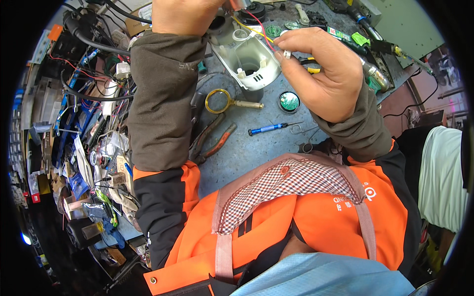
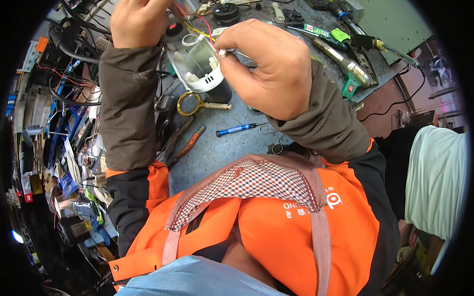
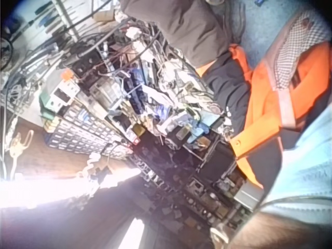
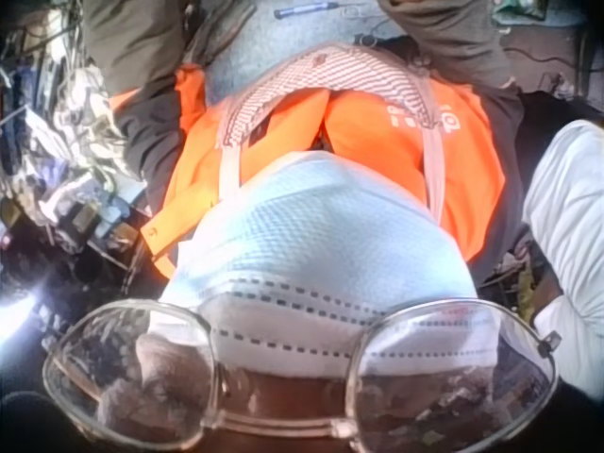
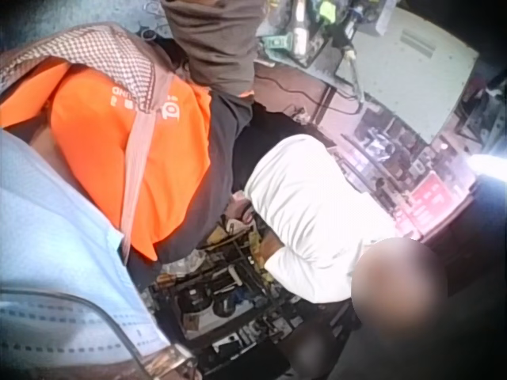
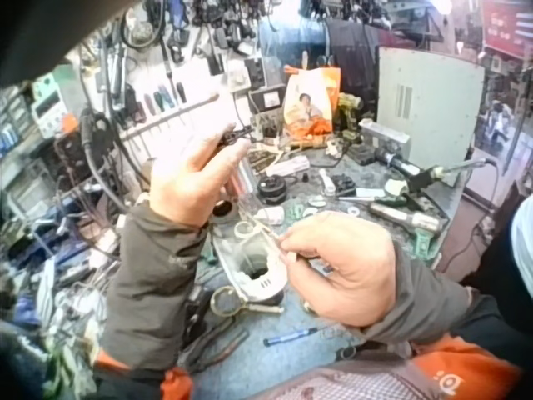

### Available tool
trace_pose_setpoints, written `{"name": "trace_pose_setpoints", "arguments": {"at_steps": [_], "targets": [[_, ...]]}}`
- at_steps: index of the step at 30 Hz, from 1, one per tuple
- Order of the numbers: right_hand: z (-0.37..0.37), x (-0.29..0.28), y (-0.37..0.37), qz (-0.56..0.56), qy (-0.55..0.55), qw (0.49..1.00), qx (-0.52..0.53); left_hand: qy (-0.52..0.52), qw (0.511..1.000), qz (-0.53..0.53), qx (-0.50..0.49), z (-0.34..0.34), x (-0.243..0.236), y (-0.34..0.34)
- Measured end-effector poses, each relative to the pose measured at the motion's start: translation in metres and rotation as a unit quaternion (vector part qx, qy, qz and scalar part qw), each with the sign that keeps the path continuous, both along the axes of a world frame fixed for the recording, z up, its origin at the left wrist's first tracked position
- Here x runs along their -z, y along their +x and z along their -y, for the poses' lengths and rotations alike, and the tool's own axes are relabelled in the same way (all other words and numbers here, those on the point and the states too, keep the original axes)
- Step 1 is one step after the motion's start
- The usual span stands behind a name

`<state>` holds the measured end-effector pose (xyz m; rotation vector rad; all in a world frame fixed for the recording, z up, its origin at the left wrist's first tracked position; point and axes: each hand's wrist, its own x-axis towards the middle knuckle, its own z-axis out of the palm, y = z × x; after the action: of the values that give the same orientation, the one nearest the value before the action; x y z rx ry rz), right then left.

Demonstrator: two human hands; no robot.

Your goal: The person disassembles a small electronic device, removes a cylindrical component, and manipulates wires and internal parts. They use pliers and a screwdriver to adjust and reassemble the device on a cluttered workbench.

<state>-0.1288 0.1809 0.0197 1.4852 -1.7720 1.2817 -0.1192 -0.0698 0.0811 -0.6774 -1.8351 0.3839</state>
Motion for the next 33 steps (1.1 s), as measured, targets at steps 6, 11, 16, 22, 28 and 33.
{"name": "trace_pose_setpoints", "arguments": {"at_steps": [6,11,16,22,28,33], "targets": [[0.014,-0.002,0.000,0.117,0.012,0.992,-0.050,-0.059,0.996,-0.025,0.057,0.012,0.004,-0.001],[0.023,-0.010,0.003,0.077,0.051,0.995,-0.024,-0.040,0.997,-0.042,0.053,0.012,0.007,0.011],[0.030,-0.010,0.004,-0.020,0.096,0.995,0.010,-0.002,0.998,-0.033,0.047,0.008,0.019,0.020],[0.033,-0.010,0.002,-0.061,0.138,0.986,0.072,0.053,0.996,-0.001,0.072,0.009,0.026,0.022],[0.031,-0.015,0.009,-0.037,0.114,0.992,0.044,0.026,0.997,0.010,0.076,0.011,0.031,0.027],[0.021,-0.024,0.018,0.088,0.114,0.989,-0.041,-0.019,0.997,-0.018,0.079,0.015,0.035,0.023]]}}
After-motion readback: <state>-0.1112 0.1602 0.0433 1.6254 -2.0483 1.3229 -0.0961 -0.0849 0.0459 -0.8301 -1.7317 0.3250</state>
